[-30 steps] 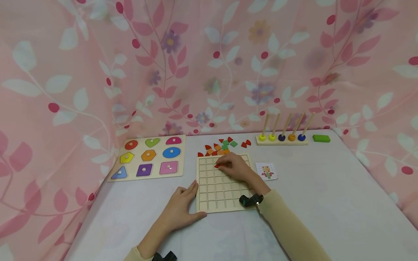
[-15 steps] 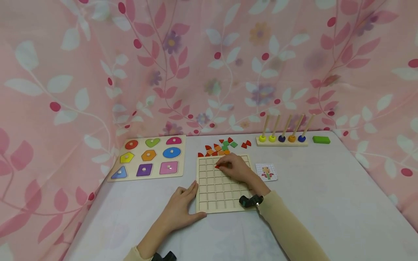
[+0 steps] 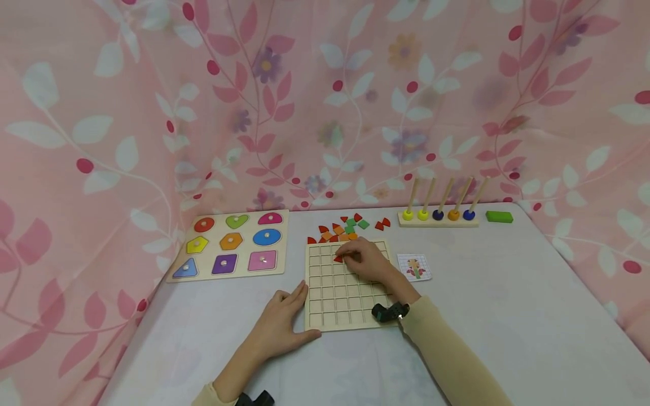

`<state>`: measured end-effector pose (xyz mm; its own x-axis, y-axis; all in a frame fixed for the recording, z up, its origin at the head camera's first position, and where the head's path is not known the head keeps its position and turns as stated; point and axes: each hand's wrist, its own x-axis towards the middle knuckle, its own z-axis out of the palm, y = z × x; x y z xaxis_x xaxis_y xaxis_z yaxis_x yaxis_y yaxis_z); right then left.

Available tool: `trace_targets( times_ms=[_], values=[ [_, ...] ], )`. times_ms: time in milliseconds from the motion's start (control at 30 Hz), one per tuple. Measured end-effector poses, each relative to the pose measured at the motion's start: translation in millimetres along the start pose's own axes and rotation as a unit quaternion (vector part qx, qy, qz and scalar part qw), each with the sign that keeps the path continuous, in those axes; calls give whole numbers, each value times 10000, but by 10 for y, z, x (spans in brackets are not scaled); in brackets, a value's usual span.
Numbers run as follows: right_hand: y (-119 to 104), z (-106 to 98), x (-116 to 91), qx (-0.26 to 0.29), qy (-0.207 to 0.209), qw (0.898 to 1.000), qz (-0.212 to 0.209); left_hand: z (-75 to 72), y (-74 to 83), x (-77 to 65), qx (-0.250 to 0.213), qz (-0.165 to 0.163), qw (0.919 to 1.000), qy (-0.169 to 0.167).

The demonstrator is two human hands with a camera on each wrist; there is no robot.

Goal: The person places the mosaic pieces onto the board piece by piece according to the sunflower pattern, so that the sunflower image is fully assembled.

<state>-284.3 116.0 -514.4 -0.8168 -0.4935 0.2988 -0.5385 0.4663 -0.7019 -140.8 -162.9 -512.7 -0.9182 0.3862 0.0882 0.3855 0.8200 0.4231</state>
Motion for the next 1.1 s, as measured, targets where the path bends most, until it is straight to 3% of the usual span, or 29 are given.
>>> trace_targets(
  times_ms=[167, 367, 767, 1100],
  values=[
    [10, -20, -21, -51, 126, 9996, 244, 15, -9, 1, 42, 3, 10000, 29],
    [25, -30, -22, -142, 2, 9989, 439, 13, -14, 11, -6, -51, 10000, -68],
    [-19, -32, -25, 138, -128, 9989, 427, 18, -30, 5, 6, -34, 10000, -92],
    [-29, -26, -23, -180, -239, 9992, 247, 17, -34, 10, 94, -44, 9999, -101]
  ],
)
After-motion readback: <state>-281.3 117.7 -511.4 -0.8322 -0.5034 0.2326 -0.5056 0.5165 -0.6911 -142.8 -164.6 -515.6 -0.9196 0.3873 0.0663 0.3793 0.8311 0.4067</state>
